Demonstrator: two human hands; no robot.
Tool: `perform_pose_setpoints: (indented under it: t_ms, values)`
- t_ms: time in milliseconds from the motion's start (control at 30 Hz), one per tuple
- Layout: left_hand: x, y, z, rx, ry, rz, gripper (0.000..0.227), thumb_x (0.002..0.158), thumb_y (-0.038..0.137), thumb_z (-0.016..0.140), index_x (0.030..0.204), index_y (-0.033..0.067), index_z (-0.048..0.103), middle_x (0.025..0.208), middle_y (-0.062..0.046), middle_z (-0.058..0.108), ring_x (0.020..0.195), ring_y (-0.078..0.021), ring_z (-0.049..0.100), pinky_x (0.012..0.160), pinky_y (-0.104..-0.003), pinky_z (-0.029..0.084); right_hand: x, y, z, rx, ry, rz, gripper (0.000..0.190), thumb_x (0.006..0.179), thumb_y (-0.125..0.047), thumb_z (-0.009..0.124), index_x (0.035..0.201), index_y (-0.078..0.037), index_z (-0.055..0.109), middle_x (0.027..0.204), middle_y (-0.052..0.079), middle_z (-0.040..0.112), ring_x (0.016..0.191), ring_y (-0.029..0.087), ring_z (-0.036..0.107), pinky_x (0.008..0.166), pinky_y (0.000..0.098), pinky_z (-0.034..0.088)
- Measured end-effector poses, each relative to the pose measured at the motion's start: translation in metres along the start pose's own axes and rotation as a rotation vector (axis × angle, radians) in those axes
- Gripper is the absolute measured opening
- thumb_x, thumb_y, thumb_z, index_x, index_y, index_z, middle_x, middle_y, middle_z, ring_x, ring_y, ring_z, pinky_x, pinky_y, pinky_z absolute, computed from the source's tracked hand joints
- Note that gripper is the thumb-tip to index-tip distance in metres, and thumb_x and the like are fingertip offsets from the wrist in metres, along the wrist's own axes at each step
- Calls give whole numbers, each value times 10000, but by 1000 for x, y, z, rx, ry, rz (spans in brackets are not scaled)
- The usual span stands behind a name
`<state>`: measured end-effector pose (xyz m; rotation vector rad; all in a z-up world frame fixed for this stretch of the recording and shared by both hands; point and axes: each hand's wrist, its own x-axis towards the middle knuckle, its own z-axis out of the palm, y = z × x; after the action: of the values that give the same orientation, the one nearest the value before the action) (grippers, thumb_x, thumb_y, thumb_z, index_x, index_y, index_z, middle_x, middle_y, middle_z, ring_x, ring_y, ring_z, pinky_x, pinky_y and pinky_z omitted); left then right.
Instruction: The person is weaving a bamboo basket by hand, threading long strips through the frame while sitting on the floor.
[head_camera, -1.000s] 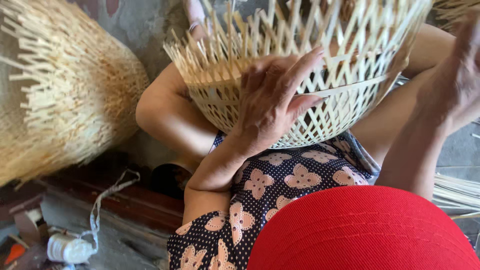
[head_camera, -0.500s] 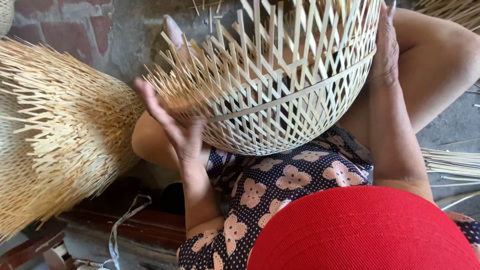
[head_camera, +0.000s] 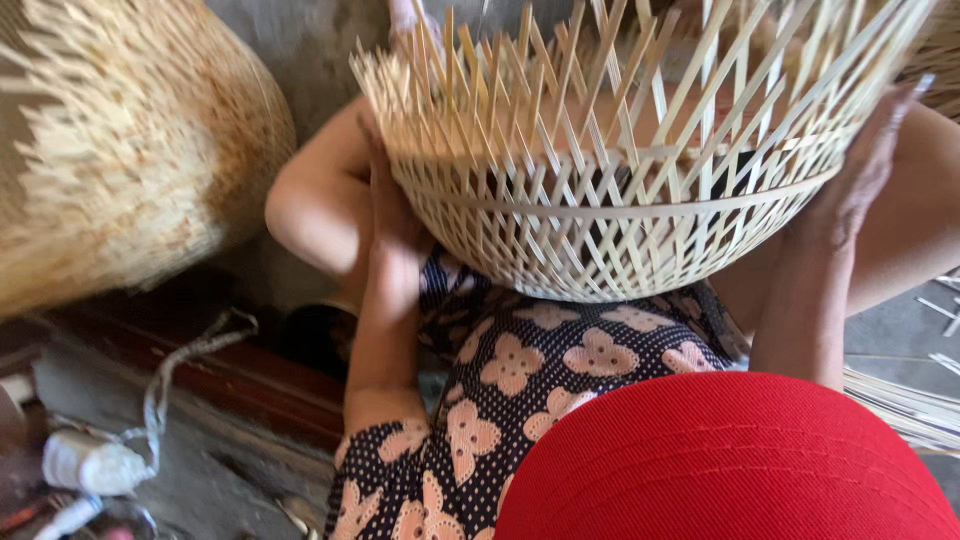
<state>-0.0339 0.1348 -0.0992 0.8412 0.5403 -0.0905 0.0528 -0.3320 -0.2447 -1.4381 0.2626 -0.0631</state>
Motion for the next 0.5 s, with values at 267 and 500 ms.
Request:
perform_pose_setpoints:
  t_ms: [267,500]
  values:
    - [-3,2,7,276,231,324,782,1027,630,368,1582,90,266,1547,-231,375,1422,-390,421,1155,-563,387,-23,-47,30,-28,-105,-117,831,1108,-665,374,1592,5,459,1557,230,603,1351,295,639,1130,429,494]
    - [-41,-12,89,1226,-194,1300,617,1045,550,578,1476,138,419,1345,-94,531,1243,-253,497,1133,-449,371,-13,-23,9,-87,-90,-119,738,1137,-562,275,1535,-9,561,1375,184,667,1227,240,696,1105,395,547]
